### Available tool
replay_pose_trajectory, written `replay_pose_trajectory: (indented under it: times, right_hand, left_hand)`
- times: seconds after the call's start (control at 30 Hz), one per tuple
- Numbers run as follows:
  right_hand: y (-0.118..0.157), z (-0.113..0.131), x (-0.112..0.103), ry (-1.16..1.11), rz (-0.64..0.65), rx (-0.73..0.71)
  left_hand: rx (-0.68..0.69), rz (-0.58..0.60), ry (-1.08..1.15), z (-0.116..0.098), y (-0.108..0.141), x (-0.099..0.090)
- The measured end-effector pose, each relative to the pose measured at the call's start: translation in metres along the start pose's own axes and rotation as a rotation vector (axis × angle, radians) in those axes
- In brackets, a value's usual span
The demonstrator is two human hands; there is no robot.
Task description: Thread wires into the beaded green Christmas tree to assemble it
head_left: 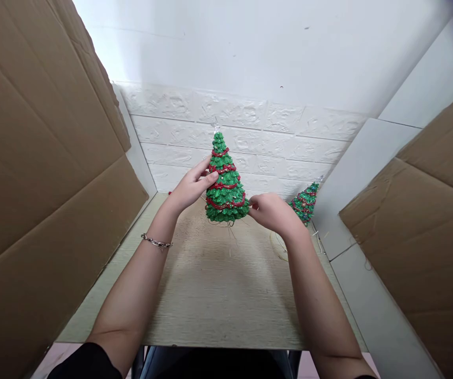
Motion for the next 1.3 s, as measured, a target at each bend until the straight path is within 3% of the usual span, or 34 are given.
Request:
replay_pose_trajectory:
  times: [0.17,0.3,0.47,0.73,0.87,1.03,1.17,1.3]
  right_hand:
    - [0.003,-0.006,-0.006,-0.061,-0.012,0.092]
    - [0.004,-0.007,-0.012,-0.027,-0.055,0.084]
    - [0.003,-0.001,-0.013,-0.022,-0.063,0.075]
    - [0.005,0.017,-0.008,-0.101,0.004,0.007]
    - [0.009,0.032,-0.011,-0.070,-0.006,-0.052]
    - [0.011,0.040,-0.004,-0.127,0.068,-0.069]
    - [0.013,0.031,0.004,-0.221,0.152,0.051]
    - [0.015,0.023,0.009,-0.164,0.206,0.163]
  left_hand:
    - [-0.133,0.066,0.112,0.012,0.001,0.004]
    - [-0.230,0.105,0.199,0.024,-0.001,0.005]
    - [-0.237,0.144,0.261,0.022,0.002,0.011]
    - [-0.316,-0.121,0.321,0.029,0.005,0.021]
    - [-0.393,-0.174,0.266,0.036,0.006,0.021]
    - [-0.302,-0.146,0.166,0.032,0.010,0.024]
    - [-0.193,-0.131,-0.003,0.025,0.011,0.025]
    - [-0.176,-0.043,0.040,0.022,0.012,0.026]
Point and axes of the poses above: each hand's wrist, its own y-axis away from the middle knuckle, its own x-axis out of the palm, z = x × y, the point moved 5 cm from there along -y, towards the middle knuckle, and after that the axes turned 14 degrees about -z, right-handed, at the moved point
